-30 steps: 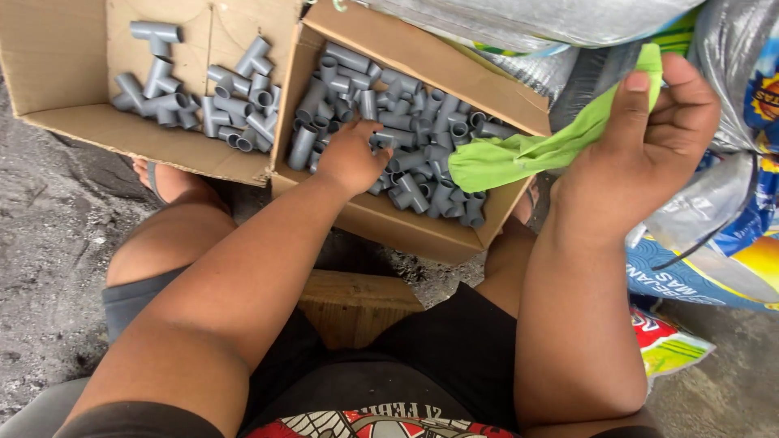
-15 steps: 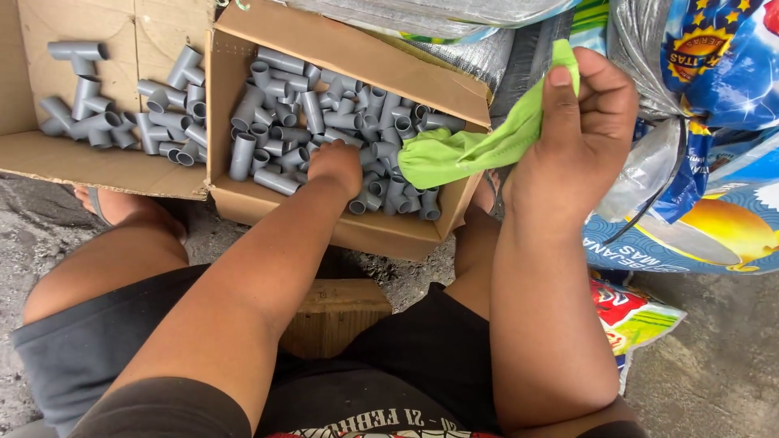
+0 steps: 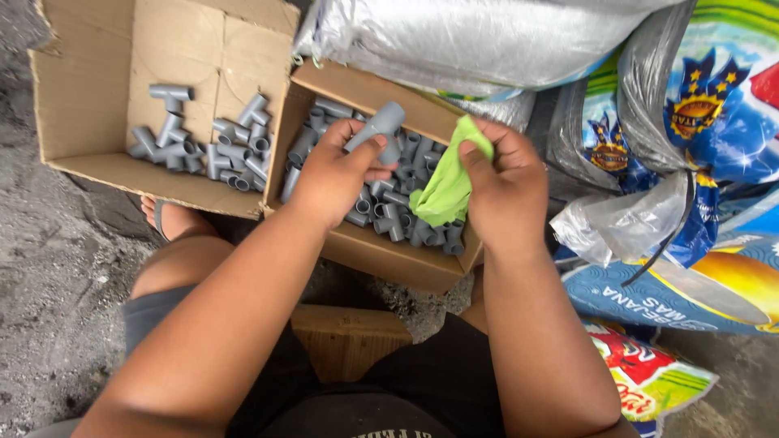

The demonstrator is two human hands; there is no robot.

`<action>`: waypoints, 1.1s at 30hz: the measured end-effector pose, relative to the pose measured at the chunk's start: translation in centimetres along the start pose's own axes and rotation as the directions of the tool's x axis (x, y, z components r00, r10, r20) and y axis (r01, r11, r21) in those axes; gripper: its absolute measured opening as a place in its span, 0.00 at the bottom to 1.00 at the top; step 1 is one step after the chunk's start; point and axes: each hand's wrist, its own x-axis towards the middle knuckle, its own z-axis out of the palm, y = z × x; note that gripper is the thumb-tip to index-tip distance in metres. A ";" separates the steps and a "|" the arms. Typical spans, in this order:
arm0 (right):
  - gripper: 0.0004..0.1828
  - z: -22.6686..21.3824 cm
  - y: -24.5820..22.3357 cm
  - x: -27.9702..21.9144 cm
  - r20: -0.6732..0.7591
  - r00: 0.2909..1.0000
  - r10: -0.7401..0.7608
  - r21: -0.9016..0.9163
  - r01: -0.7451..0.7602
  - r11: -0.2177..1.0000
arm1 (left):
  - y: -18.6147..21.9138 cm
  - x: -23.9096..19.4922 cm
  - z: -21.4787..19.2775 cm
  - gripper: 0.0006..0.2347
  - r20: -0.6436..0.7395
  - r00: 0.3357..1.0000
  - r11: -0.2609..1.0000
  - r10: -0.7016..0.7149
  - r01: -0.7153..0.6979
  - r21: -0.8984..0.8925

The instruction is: Cleaning grey PVC T-junction pipe fittings individually using a green cloth and transferring them between cardboard boxes.

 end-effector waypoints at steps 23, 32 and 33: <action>0.22 8.7 5.8 -0.6 0.230 0.820 -0.525 -0.239 0.570 0.786 | -0.9 2.2 -3.7 0.20 0.152 0.906 0.858 0.395 -0.422 0.291; 0.12 8.6 7.3 0.5 -0.041 0.931 -0.363 -0.066 0.360 0.931 | -1.6 3.4 -4.0 0.18 0.103 0.875 0.806 0.473 -0.477 0.351; 0.11 9.1 6.5 0.2 0.042 0.904 -0.425 -0.058 0.427 0.902 | -1.8 3.9 -4.1 0.17 0.097 0.860 0.788 0.500 -0.499 0.362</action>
